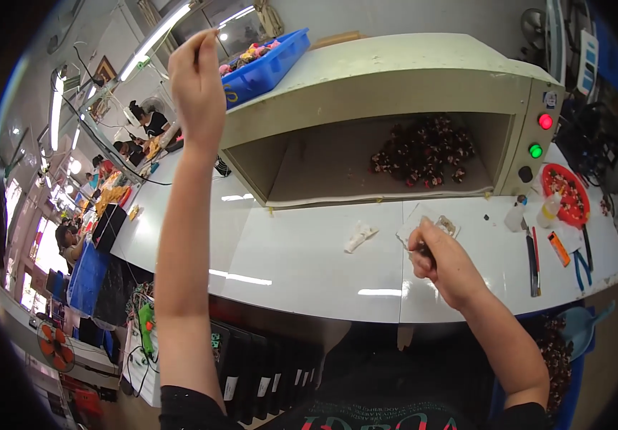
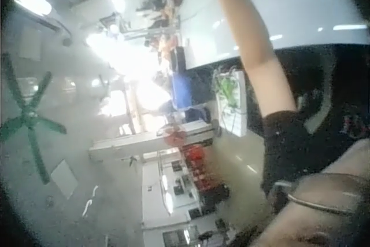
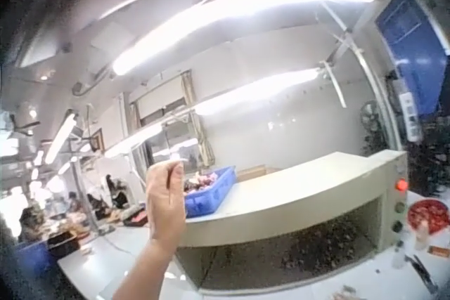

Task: The person assembles small character figurines by hand, joining figurine parts with glue from a glue bottle at a workshop desk.

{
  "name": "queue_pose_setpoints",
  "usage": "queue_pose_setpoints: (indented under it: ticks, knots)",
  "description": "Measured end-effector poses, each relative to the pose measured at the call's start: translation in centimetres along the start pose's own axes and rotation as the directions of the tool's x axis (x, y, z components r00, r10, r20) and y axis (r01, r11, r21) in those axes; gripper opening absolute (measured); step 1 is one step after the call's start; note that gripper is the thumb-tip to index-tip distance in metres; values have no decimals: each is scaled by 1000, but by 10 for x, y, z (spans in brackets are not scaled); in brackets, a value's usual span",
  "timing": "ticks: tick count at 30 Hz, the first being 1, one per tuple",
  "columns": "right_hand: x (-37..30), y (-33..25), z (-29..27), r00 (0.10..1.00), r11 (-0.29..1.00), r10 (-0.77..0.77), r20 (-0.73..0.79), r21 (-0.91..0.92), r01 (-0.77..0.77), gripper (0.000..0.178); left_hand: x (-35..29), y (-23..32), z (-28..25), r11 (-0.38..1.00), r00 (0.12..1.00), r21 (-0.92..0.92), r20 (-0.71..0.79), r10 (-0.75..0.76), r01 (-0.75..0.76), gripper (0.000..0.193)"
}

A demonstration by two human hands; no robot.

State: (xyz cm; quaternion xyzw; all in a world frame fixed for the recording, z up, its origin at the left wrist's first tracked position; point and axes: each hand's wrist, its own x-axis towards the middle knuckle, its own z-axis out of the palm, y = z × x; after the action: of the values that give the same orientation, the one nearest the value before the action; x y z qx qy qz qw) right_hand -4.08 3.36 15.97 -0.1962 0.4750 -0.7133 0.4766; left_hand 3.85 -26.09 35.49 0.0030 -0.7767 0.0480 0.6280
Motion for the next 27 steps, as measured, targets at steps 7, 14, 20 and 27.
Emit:
queue_pose_setpoints:
  ticks: [7,14,20,27]
  knots:
    - [-9,0,-27,998,990,-69,-17,-128,66,32,-21,-56,46,968,957,144,180,-228,203,39]
    - [-16,51,-92,995,994,-97,-35,-51,96,32,-195,151,39,900,793,-286,602,-100,330,33]
    - [-25,86,-99,987,953,-163,0,-258,157,34,-288,226,44,394,491,-345,787,-373,852,38]
    - [-13,121,-109,972,969,-222,-71,-125,212,36,-329,241,53,-163,201,-262,927,-315,951,35]
